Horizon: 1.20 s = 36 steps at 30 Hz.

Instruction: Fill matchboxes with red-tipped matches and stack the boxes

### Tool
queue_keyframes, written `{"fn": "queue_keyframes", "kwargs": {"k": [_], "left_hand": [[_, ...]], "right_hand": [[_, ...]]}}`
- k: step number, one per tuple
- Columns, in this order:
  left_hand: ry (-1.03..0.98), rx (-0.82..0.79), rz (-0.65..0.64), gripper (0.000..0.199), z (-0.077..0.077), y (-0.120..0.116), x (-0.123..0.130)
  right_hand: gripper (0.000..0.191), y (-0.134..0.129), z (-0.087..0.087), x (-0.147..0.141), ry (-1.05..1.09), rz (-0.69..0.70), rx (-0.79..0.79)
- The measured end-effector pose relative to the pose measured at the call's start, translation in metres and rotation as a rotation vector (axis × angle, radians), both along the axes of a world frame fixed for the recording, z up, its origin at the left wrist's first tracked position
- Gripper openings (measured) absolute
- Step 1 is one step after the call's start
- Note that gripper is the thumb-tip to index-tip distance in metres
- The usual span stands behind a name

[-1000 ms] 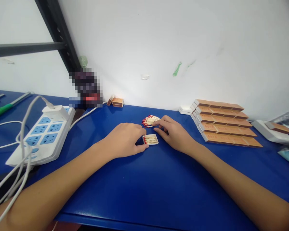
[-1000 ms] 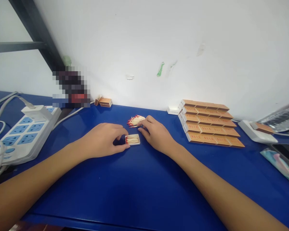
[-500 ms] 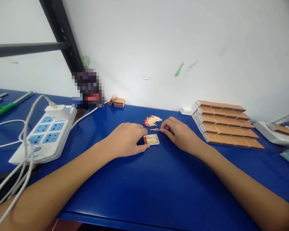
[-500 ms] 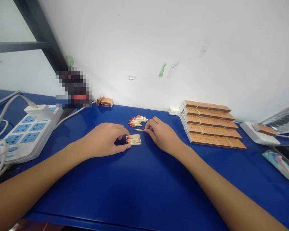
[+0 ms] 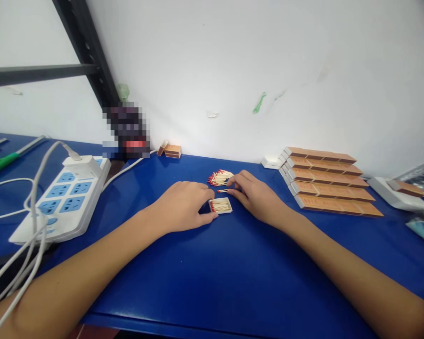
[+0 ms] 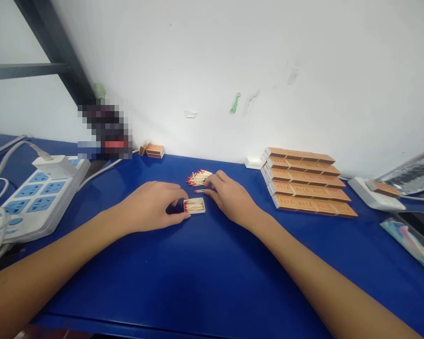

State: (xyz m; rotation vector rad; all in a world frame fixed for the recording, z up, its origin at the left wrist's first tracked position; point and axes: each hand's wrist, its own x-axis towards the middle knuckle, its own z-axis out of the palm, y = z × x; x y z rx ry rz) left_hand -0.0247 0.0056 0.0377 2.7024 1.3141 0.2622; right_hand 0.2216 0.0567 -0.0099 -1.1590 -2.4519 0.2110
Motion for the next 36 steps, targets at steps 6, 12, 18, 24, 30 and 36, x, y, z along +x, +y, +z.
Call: {"fn": "queue_keyframes", "kwargs": {"k": [6, 12, 18, 24, 30, 36], "left_hand": [[-0.006, 0.001, 0.001, 0.024, 0.001, 0.000, -0.001], [-0.014, 0.008, 0.016, 0.024, -0.001, 0.001, -0.001], [-0.011, 0.012, 0.017, 0.024, -0.001, 0.001, -0.001], [-0.005, -0.007, 0.020, 0.024, 0.000, 0.000, -0.001], [-0.003, -0.003, 0.022, 0.024, 0.000, 0.000, -0.001], [-0.005, -0.011, 0.018, 0.025, 0.000, 0.001, -0.001]], "right_hand": [[0.011, -0.002, 0.007, 0.003, -0.043, 0.026, -0.026], [0.012, -0.019, 0.019, -0.002, -0.012, 0.048, -0.044], [0.010, -0.028, 0.016, -0.010, 0.005, 0.098, -0.076], [0.011, -0.013, 0.010, -0.010, 0.180, 0.079, -0.036], [0.005, 0.006, -0.005, -0.009, 0.121, -0.001, 0.065], [0.012, 0.002, 0.000, -0.004, 0.030, 0.008, 0.016]]}}
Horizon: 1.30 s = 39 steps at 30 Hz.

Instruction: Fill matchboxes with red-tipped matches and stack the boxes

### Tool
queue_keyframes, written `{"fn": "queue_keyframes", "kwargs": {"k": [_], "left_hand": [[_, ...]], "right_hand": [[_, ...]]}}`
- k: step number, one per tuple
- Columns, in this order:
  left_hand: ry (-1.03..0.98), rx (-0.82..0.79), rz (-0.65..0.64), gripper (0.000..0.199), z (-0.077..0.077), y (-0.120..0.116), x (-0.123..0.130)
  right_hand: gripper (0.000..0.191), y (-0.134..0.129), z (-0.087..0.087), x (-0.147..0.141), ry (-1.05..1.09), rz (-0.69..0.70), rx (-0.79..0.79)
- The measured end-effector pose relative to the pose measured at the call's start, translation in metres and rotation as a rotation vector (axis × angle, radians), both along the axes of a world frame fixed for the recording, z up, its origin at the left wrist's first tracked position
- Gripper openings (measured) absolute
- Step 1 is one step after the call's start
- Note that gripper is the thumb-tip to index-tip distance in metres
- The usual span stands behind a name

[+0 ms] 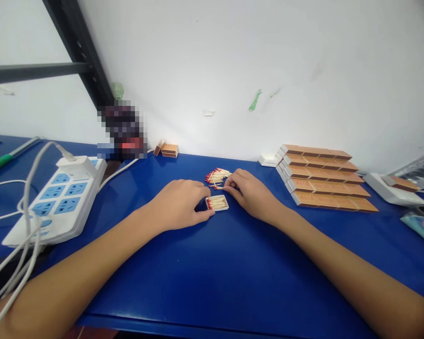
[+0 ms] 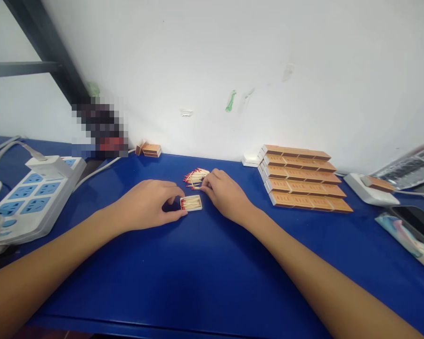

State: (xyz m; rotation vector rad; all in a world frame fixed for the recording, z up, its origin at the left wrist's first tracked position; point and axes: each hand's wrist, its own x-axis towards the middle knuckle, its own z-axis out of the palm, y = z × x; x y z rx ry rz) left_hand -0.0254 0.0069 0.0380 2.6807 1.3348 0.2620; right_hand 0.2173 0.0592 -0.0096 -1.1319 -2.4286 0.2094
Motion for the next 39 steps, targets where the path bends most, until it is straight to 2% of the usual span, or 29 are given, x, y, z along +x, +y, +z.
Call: {"fn": "queue_keyframes", "kwargs": {"k": [8, 20, 26, 34, 39], "left_hand": [[0.000, -0.001, -0.001, 0.025, 0.001, -0.001, 0.001], [-0.012, 0.018, -0.006, 0.024, -0.001, 0.001, 0.000], [-0.011, 0.008, -0.003, 0.024, -0.002, 0.000, -0.001], [0.004, 0.006, -0.003, 0.025, 0.000, 0.000, 0.000], [-0.004, 0.005, 0.000, 0.024, 0.000, 0.000, 0.000]], "right_hand": [[0.010, -0.010, 0.012, 0.013, 0.008, -0.018, -0.012], [0.012, -0.010, 0.021, 0.025, 0.034, -0.003, -0.102], [0.013, -0.009, 0.021, 0.030, -0.021, 0.027, -0.211], [0.013, -0.010, 0.016, 0.025, -0.063, 0.028, -0.215], [0.016, -0.014, 0.021, 0.026, -0.027, 0.027, -0.185]]}}
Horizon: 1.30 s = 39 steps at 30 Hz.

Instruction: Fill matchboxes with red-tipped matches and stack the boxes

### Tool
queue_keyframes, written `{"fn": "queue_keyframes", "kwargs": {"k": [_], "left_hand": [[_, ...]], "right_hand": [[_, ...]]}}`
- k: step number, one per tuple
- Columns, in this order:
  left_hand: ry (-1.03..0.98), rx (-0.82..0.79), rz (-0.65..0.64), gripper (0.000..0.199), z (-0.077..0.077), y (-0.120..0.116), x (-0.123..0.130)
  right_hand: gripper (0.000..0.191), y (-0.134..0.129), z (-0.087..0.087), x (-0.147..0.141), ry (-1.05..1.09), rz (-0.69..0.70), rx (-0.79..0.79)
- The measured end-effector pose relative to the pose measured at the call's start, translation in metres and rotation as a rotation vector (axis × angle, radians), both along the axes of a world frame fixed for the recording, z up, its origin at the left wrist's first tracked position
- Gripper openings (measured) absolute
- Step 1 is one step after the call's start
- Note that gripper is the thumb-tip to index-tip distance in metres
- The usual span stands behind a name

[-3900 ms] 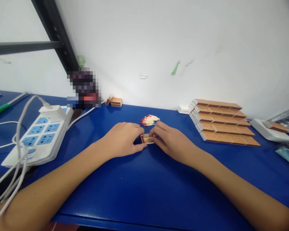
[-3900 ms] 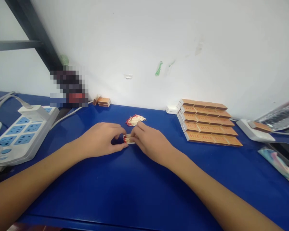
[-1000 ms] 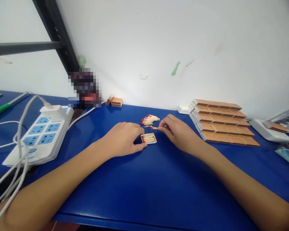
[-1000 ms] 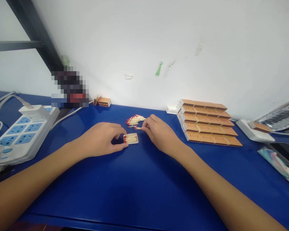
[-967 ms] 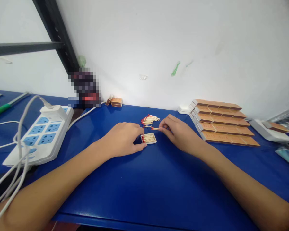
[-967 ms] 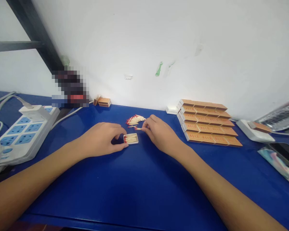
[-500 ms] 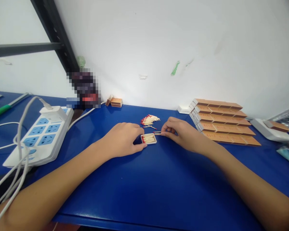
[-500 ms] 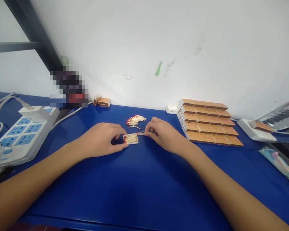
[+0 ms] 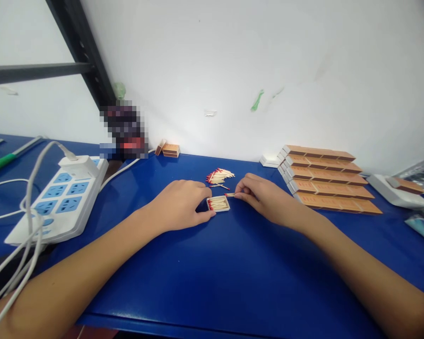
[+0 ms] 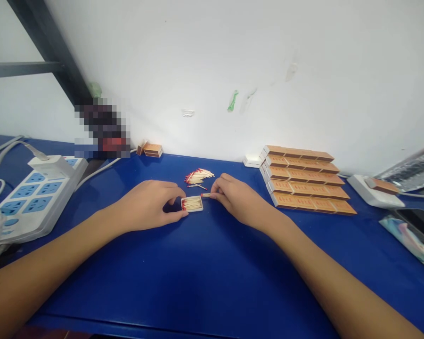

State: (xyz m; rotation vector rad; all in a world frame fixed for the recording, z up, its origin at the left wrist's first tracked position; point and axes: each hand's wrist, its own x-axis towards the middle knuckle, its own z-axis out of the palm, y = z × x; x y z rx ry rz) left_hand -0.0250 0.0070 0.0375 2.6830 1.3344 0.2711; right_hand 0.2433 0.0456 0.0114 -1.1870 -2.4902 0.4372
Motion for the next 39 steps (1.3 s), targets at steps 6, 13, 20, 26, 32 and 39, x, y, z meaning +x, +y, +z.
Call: {"fn": "queue_keyframes", "kwargs": {"k": [6, 13, 20, 26, 32, 39], "left_hand": [[0.001, 0.013, -0.009, 0.023, -0.002, 0.000, 0.000], [0.012, 0.008, -0.010, 0.025, -0.001, -0.002, 0.000], [0.021, -0.002, -0.010, 0.025, 0.003, -0.002, 0.001], [0.010, 0.001, -0.013, 0.024, 0.002, -0.002, 0.000], [0.015, 0.007, -0.022, 0.024, 0.002, -0.003, 0.001], [0.021, 0.007, -0.011, 0.025, 0.001, -0.002, 0.001]], "right_hand": [[0.010, -0.020, 0.006, -0.019, 0.071, 0.046, 0.003], [0.013, -0.007, -0.001, -0.012, 0.084, -0.030, 0.077], [0.018, 0.008, -0.011, 0.001, -0.004, -0.013, -0.004], [0.013, 0.006, -0.010, -0.017, 0.028, -0.061, 0.058], [0.023, 0.011, -0.011, -0.020, 0.074, -0.040, 0.078], [0.023, 0.017, -0.016, -0.027, 0.057, -0.132, 0.108]]}}
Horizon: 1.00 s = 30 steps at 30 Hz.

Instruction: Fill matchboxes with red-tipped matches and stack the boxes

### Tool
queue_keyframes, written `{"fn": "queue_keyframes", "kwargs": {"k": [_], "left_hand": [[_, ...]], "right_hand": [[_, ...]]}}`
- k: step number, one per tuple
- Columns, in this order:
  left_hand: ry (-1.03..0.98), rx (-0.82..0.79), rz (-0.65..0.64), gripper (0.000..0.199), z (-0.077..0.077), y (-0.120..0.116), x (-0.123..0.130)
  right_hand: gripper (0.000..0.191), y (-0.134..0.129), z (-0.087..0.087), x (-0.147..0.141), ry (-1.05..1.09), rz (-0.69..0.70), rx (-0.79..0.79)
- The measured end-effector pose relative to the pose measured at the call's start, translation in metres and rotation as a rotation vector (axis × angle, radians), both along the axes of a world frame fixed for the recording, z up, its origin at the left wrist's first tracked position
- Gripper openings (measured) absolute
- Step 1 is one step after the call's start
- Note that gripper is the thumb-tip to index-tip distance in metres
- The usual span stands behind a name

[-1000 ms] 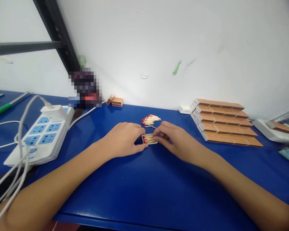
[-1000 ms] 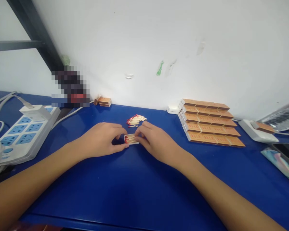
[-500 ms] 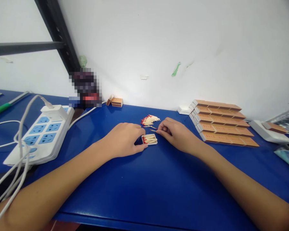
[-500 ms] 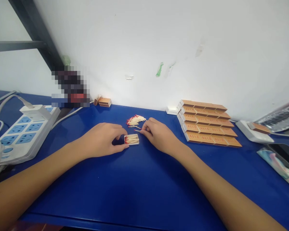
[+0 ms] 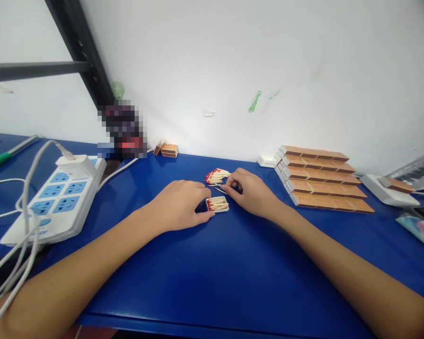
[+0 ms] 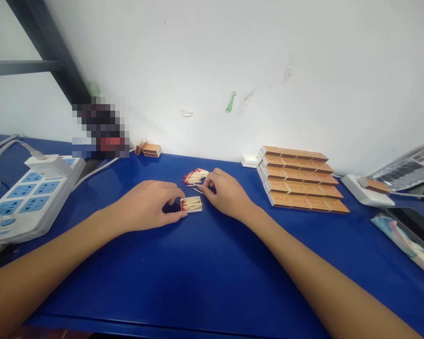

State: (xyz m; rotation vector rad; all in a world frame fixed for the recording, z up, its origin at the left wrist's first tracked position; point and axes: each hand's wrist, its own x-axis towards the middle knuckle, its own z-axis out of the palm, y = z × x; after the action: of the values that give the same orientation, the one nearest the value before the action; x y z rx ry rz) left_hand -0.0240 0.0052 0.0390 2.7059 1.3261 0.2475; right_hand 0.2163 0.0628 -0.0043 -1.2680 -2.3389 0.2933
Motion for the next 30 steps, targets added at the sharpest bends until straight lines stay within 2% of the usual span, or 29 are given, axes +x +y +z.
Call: {"fn": "queue_keyframes", "kwargs": {"k": [3, 5, 7, 11, 18, 25, 30], "left_hand": [[-0.003, -0.002, -0.001, 0.025, 0.000, 0.000, 0.000], [-0.002, -0.006, -0.004, 0.025, 0.000, 0.000, 0.000], [0.000, -0.003, -0.006, 0.025, 0.000, 0.000, 0.000], [-0.009, 0.005, -0.003, 0.025, -0.001, 0.000, -0.001], [-0.012, 0.000, -0.009, 0.025, -0.002, 0.001, -0.001], [-0.010, 0.001, -0.003, 0.024, -0.001, 0.000, -0.001], [0.005, -0.003, 0.006, 0.025, 0.000, 0.000, 0.000]], "right_hand": [[0.033, 0.000, 0.001, 0.003, 0.004, -0.006, -0.007], [0.029, 0.000, 0.002, 0.007, 0.022, 0.024, -0.003], [0.018, 0.001, 0.001, 0.010, 0.043, 0.101, 0.003], [0.023, 0.003, -0.002, 0.013, 0.003, 0.225, 0.008], [0.008, 0.005, 0.000, 0.022, -0.026, 0.179, 0.006], [0.018, -0.001, -0.002, 0.006, 0.034, 0.026, 0.035], [0.022, -0.009, 0.001, -0.005, 0.028, 0.034, 0.015]]}}
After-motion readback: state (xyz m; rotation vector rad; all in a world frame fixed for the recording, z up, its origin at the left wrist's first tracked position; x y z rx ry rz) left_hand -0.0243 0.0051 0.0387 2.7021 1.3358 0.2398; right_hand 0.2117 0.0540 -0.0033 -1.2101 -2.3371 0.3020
